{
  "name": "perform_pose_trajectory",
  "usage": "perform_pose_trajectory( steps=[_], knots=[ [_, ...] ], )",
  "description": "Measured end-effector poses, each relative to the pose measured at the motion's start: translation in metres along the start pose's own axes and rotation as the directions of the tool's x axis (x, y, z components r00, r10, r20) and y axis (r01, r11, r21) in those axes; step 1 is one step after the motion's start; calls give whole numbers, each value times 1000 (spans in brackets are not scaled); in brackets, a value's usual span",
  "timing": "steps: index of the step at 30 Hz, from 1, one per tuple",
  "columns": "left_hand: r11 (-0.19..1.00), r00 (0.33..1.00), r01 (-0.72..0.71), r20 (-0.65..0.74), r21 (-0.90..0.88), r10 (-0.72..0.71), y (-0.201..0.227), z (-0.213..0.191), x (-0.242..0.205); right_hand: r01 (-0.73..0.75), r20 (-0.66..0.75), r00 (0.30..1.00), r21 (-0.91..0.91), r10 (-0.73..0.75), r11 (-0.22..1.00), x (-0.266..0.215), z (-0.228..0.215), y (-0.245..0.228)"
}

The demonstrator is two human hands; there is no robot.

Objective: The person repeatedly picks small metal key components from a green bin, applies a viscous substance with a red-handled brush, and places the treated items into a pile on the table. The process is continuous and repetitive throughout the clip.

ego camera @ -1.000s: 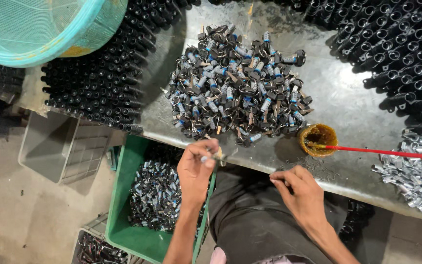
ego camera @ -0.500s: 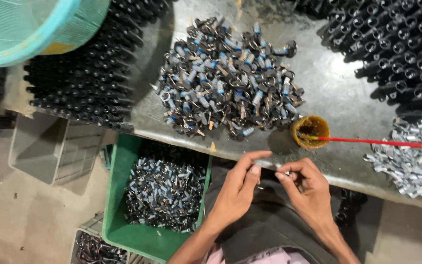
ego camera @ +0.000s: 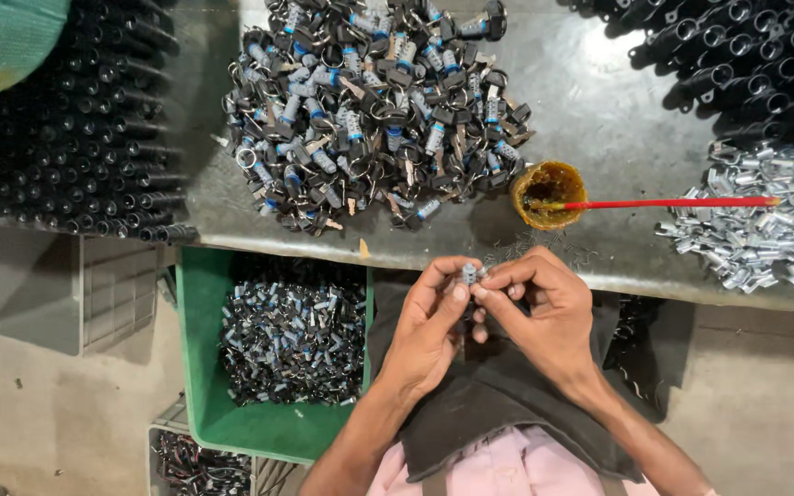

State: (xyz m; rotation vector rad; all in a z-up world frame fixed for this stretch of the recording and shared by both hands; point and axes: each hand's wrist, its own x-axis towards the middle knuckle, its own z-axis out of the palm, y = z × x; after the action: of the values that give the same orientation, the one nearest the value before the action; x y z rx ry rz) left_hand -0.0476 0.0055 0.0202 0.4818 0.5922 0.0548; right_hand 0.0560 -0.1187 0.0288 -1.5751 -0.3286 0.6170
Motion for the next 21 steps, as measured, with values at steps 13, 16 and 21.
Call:
perform_pose_trajectory(
  steps=[13, 16, 21],
  knots=[
    [1000, 1000, 11, 17, 27, -11, -4, -3, -1, 6, -13, 1000, 74, -5, 997, -7, -1, 0],
    [1000, 999, 11, 32, 29, -12, -3, -6, -1, 49, 27, 998, 24, -50, 999, -6, -4, 9],
    [972, 993, 62, 81, 225, -82, 10, -11, -7, -331, 300, 936, 576, 184, 747, -7, -30, 25]
  ],
)
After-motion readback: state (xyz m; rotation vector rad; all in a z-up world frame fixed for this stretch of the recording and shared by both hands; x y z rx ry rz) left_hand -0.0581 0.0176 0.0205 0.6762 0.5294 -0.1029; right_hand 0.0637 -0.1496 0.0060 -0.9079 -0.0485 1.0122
